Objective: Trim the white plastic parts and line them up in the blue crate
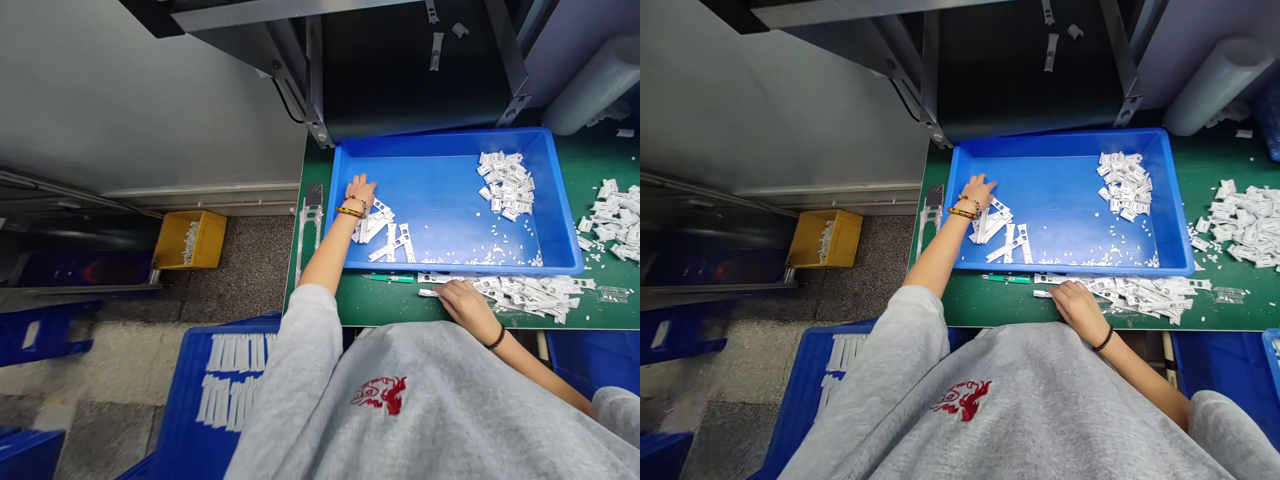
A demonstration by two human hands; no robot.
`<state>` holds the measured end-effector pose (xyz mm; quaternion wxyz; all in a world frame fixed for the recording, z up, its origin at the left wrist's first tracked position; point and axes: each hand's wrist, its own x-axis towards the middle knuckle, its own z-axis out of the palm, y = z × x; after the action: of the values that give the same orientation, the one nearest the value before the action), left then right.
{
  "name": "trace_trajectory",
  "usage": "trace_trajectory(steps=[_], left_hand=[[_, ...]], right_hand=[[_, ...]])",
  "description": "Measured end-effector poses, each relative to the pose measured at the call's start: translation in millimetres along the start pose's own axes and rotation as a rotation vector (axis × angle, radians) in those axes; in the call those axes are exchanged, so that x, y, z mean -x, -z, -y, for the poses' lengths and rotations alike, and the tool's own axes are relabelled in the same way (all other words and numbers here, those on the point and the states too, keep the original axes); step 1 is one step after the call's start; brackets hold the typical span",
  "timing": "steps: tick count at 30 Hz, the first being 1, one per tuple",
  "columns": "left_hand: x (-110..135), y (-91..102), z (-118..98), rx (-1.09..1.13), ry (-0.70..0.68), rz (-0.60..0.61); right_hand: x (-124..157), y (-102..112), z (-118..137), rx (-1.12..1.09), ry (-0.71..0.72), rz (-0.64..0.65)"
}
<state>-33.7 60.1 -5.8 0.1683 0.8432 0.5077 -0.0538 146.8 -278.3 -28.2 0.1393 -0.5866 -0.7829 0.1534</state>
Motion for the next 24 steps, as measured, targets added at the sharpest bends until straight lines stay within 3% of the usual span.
trace_trajectory(steps=[5,9,15,20,24], left_hand=[[-18,-16.2,14,0.046,0.012,0.006],[-14,-20.2,32,0.111,-0.011,-0.004],[-2,-20.6,45,0.241,-0.001,0.008],[4,-9.2,41,0.46,-0.025,-0.016],[26,12.3,24,0.67,-0.129,-0.035]], right_hand=[[3,13,2,-0.125,-0.041,-0.119],[-7,27,5,-0.277,-0.03,-0.2],[-42,38,4,-0.302,0.033,-0.305],[-53,46,5,-0.304,0.06,-0.354],[-51,49,2,-0.301,-0.016,-0.45]])
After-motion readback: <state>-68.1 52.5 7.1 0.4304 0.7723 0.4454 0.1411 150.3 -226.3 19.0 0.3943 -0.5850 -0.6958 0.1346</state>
